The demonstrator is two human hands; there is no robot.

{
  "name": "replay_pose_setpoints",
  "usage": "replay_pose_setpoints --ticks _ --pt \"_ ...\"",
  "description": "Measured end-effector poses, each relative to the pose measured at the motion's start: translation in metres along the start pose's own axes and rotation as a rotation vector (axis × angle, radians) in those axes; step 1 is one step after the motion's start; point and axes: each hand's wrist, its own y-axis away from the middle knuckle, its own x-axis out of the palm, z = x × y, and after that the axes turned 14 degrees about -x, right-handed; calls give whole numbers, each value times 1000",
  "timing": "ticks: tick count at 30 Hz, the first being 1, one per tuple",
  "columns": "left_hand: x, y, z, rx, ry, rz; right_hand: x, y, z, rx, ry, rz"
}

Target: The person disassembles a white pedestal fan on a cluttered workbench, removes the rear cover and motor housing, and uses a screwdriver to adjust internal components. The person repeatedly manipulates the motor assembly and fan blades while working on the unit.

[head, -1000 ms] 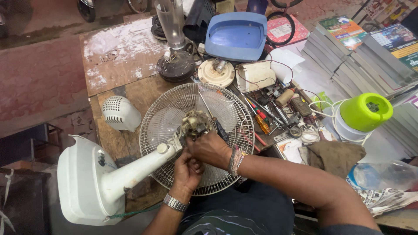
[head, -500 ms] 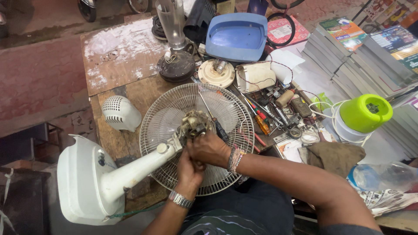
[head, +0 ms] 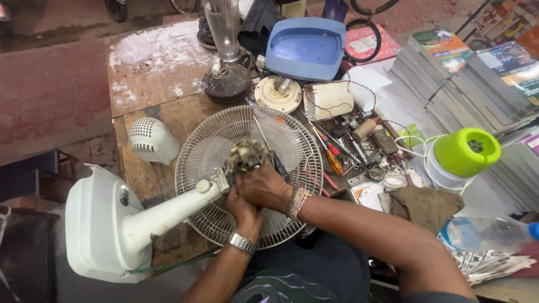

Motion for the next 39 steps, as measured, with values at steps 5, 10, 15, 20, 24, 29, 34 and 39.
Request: replay_pose_setpoints --ticks 5,10,15,20,24,29,34,39 --pt "-9 -32 13 108 128 52 5 -5 -4 -24 74 -137" --pt "-17 -62 26 264 129 103 12 -7 -6 24 77 -179" --pt "-16 -64 30 325 113 40 16 -8 -10 22 35 -142" --pt "-12 -44 27 352 -6 -33 22 -8 -11 -30 73 -243" --pt "-13 -34 24 342 -100 -55 24 -9 -5 -10 83 -229" --pt "-11 -35 21 295 83 45 18 -6 -3 -50 142 -217" --pt "-10 -36 18 227 79 16 12 -4 -3 -33 59 -172" --pt "-11 -37 17 189 154 29 1 -6 0 -38 53 -143"
